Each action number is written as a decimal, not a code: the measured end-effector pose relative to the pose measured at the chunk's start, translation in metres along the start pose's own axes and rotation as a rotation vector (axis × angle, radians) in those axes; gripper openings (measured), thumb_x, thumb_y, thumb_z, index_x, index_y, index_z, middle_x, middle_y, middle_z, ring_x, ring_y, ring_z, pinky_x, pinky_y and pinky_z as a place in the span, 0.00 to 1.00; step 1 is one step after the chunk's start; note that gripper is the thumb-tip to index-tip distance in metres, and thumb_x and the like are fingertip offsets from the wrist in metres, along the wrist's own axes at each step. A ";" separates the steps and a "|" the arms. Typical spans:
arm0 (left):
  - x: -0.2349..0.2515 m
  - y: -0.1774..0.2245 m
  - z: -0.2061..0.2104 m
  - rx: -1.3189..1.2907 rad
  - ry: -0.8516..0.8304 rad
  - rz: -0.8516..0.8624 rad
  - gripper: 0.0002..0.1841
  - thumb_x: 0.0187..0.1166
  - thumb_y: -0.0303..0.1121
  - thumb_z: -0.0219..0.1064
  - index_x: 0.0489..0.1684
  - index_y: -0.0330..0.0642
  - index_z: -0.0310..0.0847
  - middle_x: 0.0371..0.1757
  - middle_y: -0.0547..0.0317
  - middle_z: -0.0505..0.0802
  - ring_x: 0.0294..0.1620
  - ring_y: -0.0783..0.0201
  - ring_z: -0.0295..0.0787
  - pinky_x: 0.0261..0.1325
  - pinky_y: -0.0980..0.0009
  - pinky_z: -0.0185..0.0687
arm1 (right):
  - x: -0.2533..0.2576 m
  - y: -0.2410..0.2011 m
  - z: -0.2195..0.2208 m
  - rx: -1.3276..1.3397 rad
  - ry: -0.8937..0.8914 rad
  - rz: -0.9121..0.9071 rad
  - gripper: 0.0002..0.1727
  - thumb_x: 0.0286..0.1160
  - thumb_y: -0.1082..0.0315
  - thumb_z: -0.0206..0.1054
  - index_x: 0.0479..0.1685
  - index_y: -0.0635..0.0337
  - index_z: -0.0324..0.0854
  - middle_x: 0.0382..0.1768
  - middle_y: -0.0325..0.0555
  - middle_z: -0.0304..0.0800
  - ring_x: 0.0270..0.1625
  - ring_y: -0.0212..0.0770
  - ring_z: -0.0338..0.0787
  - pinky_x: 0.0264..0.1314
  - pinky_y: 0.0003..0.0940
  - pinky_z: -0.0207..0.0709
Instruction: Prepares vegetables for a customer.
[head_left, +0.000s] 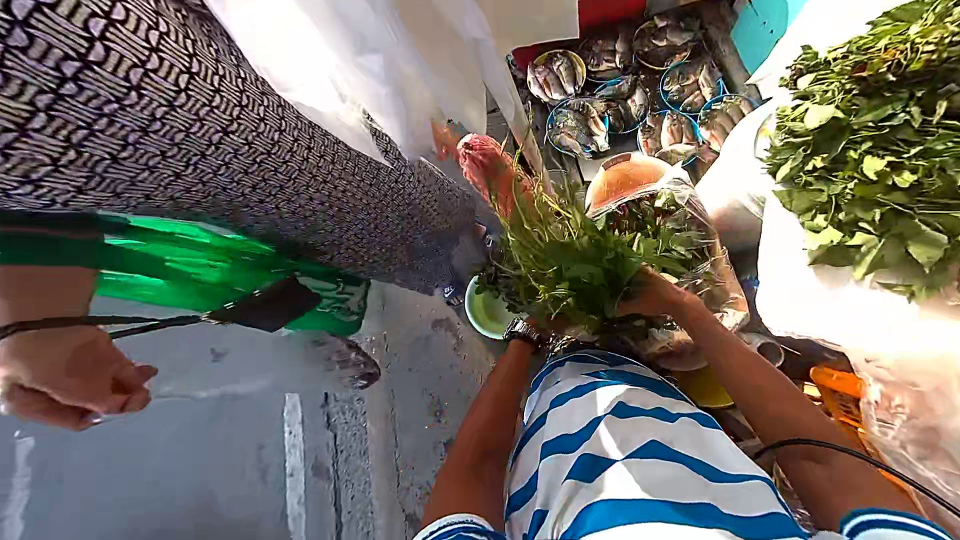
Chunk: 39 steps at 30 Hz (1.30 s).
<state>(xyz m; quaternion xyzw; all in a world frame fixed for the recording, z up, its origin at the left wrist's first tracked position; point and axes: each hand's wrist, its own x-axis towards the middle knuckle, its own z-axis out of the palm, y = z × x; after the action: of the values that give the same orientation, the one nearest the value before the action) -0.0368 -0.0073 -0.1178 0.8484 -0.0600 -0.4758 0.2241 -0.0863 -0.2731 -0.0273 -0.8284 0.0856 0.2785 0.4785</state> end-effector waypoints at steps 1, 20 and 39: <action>0.000 -0.023 0.005 0.136 0.112 0.079 0.25 0.90 0.41 0.59 0.71 0.24 0.77 0.69 0.31 0.86 0.74 0.44 0.82 0.80 0.55 0.71 | 0.014 0.007 0.015 -0.033 -0.063 -0.017 0.42 0.56 0.63 0.87 0.75 0.66 0.76 0.70 0.62 0.84 0.75 0.54 0.82 0.82 0.54 0.70; -0.113 -0.001 0.005 -0.646 0.290 0.227 0.20 0.90 0.22 0.44 0.76 0.18 0.66 0.67 0.40 0.85 0.65 0.74 0.81 0.72 0.79 0.73 | 0.040 0.039 0.090 -0.156 -0.149 0.089 0.40 0.69 0.57 0.79 0.81 0.67 0.72 0.81 0.66 0.72 0.86 0.63 0.68 0.89 0.63 0.55; -0.106 0.100 0.038 0.142 0.753 0.964 0.07 0.76 0.23 0.66 0.39 0.27 0.88 0.44 0.39 0.93 0.45 0.47 0.94 0.52 0.56 0.92 | -0.032 -0.007 -0.041 0.444 0.434 0.216 0.25 0.93 0.69 0.52 0.81 0.79 0.63 0.78 0.75 0.71 0.80 0.60 0.75 0.83 0.49 0.65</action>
<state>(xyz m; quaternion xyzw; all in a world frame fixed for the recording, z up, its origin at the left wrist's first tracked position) -0.1143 -0.0757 -0.0082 0.8483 -0.3852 0.0164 0.3629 -0.0945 -0.3076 0.0112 -0.7300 0.3315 0.1194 0.5856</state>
